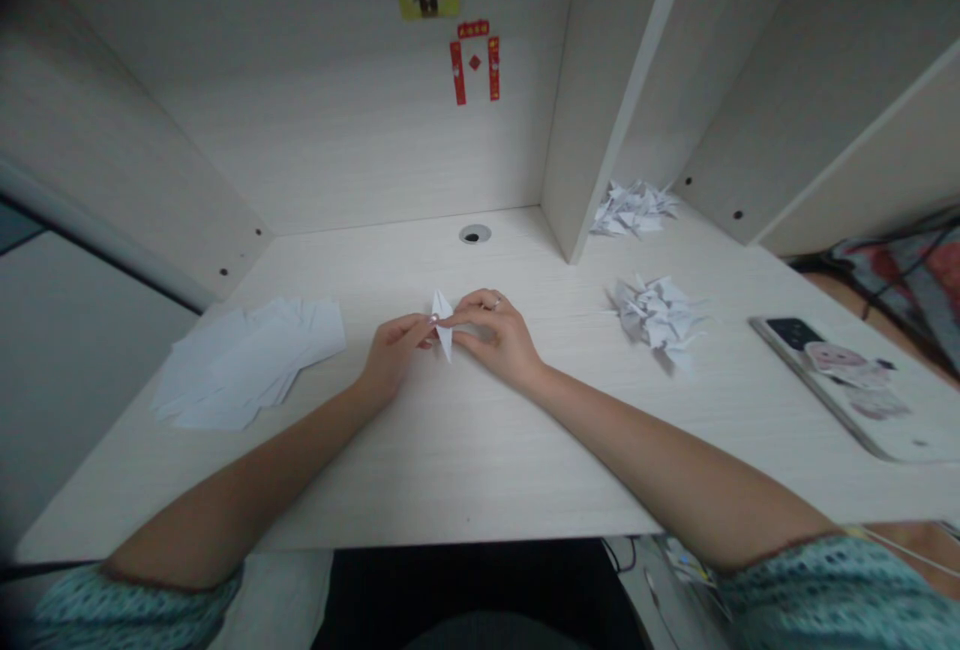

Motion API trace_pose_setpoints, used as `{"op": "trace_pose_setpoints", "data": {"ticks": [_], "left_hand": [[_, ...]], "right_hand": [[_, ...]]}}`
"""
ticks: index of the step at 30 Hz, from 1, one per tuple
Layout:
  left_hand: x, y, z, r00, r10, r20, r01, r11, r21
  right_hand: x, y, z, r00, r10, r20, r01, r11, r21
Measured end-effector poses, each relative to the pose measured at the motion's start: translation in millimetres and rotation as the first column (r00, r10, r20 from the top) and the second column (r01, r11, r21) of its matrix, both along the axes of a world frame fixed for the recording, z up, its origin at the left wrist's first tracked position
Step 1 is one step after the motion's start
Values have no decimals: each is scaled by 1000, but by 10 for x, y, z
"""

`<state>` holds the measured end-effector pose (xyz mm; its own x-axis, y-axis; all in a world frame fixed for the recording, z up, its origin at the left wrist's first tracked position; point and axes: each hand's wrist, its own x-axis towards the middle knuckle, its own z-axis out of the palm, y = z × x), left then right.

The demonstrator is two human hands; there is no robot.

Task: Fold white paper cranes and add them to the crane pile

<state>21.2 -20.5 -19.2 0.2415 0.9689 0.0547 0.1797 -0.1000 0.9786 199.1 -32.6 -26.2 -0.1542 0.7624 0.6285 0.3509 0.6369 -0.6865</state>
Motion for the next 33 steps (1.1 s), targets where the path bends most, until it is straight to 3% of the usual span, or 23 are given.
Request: {"op": "trace_pose_setpoints", "data": {"ticks": [11,16,21,33], "left_hand": [[4,-40,-2,1000,-6,-30,7,1000,24],[-6,-26,-22,999,-3,-36,4,999,34],[-7,-13,-36,1000,7,-30,-7,1000,10],[-11,-48,-19,999,-33,-28,34,997,66]], "right_hand": [[-81,26,-15,975,-64,-211,7,966,-258],[-95,33,-41,942,-103,-319,-38,913,-407],[-96,47,-60,925,-94,-369,-74,906,-416],[-110,13,-15,944,-154,-291,12,899,-439]]}}
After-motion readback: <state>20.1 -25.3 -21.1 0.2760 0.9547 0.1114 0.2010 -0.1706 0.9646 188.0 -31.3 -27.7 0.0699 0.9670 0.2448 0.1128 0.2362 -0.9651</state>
